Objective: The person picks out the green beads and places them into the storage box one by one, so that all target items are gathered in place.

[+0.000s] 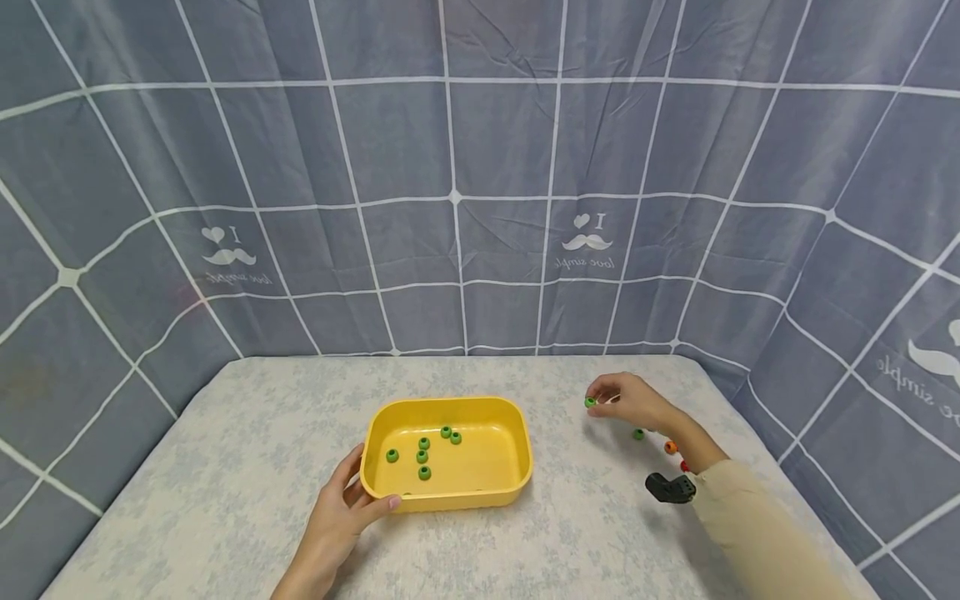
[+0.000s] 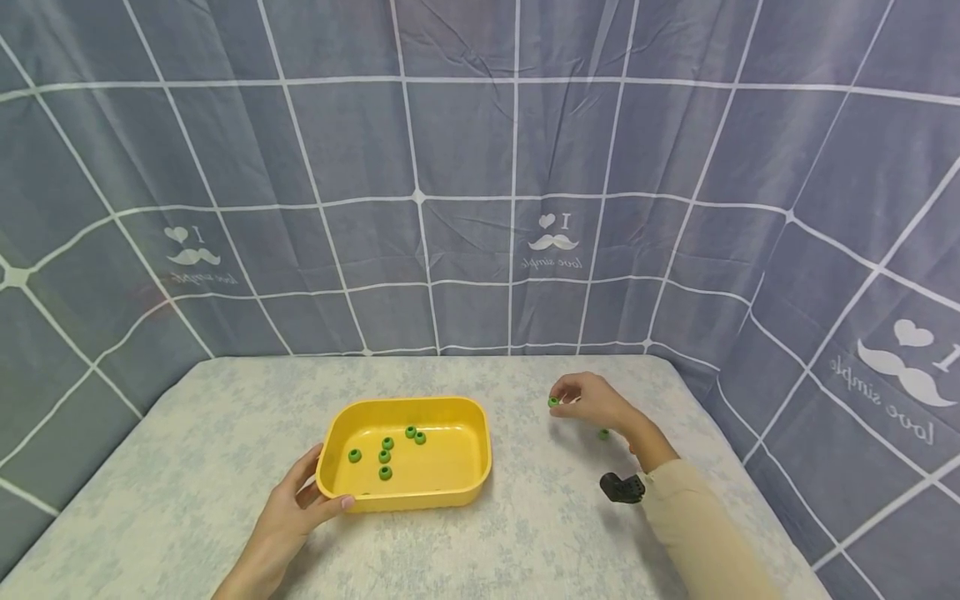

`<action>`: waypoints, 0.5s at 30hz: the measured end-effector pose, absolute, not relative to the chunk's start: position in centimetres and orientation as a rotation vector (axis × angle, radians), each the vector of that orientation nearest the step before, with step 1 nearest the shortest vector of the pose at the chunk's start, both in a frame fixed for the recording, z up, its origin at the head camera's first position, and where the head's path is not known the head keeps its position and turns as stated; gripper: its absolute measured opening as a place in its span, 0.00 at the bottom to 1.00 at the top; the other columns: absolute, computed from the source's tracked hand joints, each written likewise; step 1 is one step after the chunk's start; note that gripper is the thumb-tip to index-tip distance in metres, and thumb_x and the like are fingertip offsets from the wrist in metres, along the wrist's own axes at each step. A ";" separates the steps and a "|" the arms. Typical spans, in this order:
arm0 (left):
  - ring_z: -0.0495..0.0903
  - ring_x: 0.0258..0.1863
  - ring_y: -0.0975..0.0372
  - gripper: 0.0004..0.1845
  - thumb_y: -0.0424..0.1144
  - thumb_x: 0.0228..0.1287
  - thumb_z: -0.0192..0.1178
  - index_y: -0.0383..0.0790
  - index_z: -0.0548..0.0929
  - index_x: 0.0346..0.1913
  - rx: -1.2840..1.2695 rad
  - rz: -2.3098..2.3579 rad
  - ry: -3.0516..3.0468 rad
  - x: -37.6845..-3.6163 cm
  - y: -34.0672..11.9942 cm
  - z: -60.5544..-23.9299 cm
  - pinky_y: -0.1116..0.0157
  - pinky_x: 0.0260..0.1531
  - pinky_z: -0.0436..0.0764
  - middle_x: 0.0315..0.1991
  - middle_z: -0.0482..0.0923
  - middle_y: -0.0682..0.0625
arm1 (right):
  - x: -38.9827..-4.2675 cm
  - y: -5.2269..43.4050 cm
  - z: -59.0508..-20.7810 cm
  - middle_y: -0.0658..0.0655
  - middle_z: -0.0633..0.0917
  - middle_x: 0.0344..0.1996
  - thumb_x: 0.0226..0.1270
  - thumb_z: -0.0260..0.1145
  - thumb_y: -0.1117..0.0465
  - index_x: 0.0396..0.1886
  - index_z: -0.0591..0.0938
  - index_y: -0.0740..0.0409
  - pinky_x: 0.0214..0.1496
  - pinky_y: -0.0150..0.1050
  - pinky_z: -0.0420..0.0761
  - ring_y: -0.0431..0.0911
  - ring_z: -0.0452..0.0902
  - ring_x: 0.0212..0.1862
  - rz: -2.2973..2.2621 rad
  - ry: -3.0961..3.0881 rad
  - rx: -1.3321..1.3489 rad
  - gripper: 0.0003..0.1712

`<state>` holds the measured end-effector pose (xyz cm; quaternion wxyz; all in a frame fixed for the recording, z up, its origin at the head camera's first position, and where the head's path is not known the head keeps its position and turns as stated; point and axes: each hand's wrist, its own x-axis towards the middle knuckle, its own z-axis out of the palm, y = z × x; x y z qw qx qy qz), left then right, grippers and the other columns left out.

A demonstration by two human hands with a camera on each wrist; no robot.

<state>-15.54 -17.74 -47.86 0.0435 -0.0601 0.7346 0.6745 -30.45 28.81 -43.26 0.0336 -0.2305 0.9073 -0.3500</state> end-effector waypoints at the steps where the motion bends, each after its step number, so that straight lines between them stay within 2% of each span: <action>1: 0.61 0.76 0.43 0.60 0.43 0.59 0.79 0.41 0.48 0.84 -0.178 2.059 2.252 -15.6 -17.7 -47.9 0.61 0.61 0.80 0.81 0.49 0.37 | -30.5 28.4 -43.2 0.50 0.85 0.41 0.67 0.75 0.64 0.44 0.87 0.57 0.51 0.51 0.84 0.49 0.80 0.46 -1.076 2.785 -0.722 0.08; 15: 0.60 0.76 0.42 0.60 0.42 0.59 0.79 0.41 0.47 0.84 -0.178 2.047 2.264 -15.7 -17.8 -48.0 0.61 0.60 0.80 0.81 0.48 0.36 | -31.3 23.5 -42.0 0.45 0.86 0.37 0.65 0.77 0.62 0.41 0.87 0.53 0.54 0.50 0.85 0.47 0.81 0.45 -0.995 2.760 -0.854 0.07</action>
